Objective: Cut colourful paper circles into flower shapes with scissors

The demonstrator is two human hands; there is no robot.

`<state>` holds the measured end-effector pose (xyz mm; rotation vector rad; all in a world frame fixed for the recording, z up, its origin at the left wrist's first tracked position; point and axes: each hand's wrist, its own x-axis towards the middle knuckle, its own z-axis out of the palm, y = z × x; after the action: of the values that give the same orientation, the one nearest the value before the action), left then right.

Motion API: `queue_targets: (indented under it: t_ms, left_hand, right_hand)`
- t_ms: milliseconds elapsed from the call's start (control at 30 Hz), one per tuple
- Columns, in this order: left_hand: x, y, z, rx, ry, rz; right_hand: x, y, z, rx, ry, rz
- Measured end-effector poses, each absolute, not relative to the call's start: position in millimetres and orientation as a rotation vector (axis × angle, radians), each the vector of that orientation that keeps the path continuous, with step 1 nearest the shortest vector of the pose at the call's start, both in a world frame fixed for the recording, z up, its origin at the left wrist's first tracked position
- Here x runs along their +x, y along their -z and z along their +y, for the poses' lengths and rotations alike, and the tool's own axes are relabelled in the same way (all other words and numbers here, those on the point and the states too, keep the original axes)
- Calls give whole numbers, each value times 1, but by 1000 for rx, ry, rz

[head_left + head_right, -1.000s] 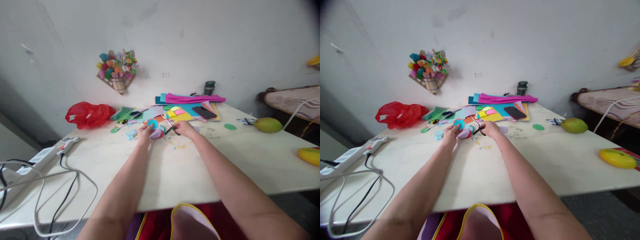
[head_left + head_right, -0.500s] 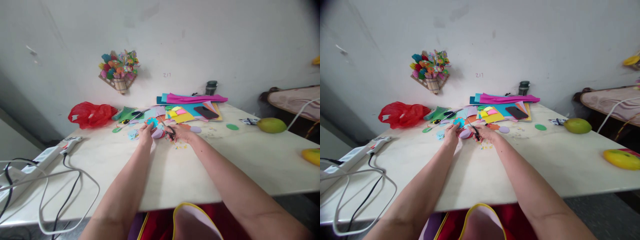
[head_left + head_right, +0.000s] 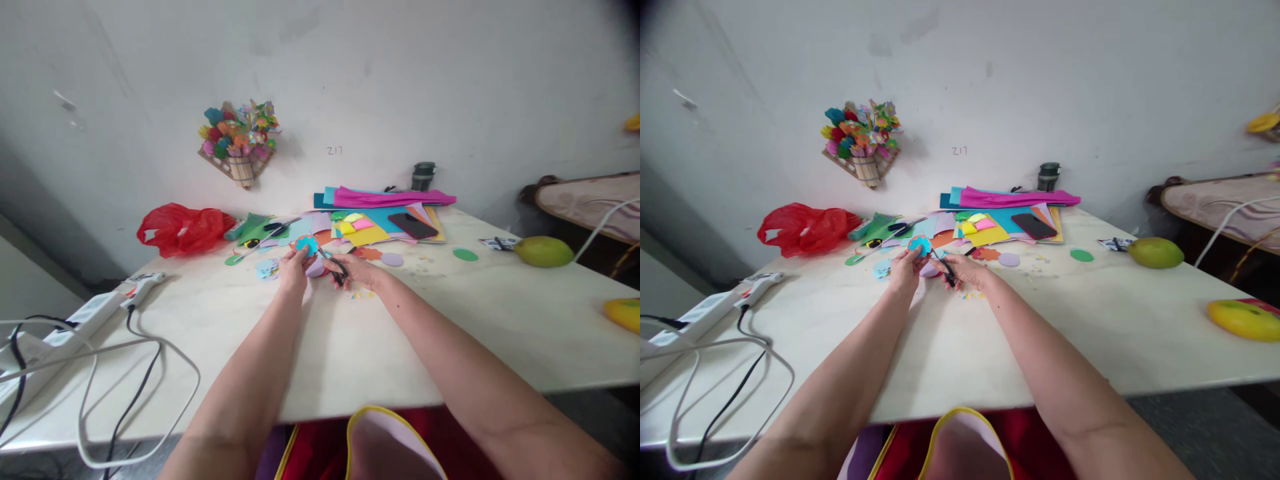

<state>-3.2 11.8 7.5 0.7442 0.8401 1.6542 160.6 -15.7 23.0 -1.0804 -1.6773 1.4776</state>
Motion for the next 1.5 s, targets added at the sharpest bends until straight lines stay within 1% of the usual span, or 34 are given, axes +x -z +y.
queue_targets:
  t_ms: [1500]
  left_hand:
    - [-2,-5,14,718,-1675,819]
  right_hand:
    - [158,-16,-12,-1073,-1444,-1683]
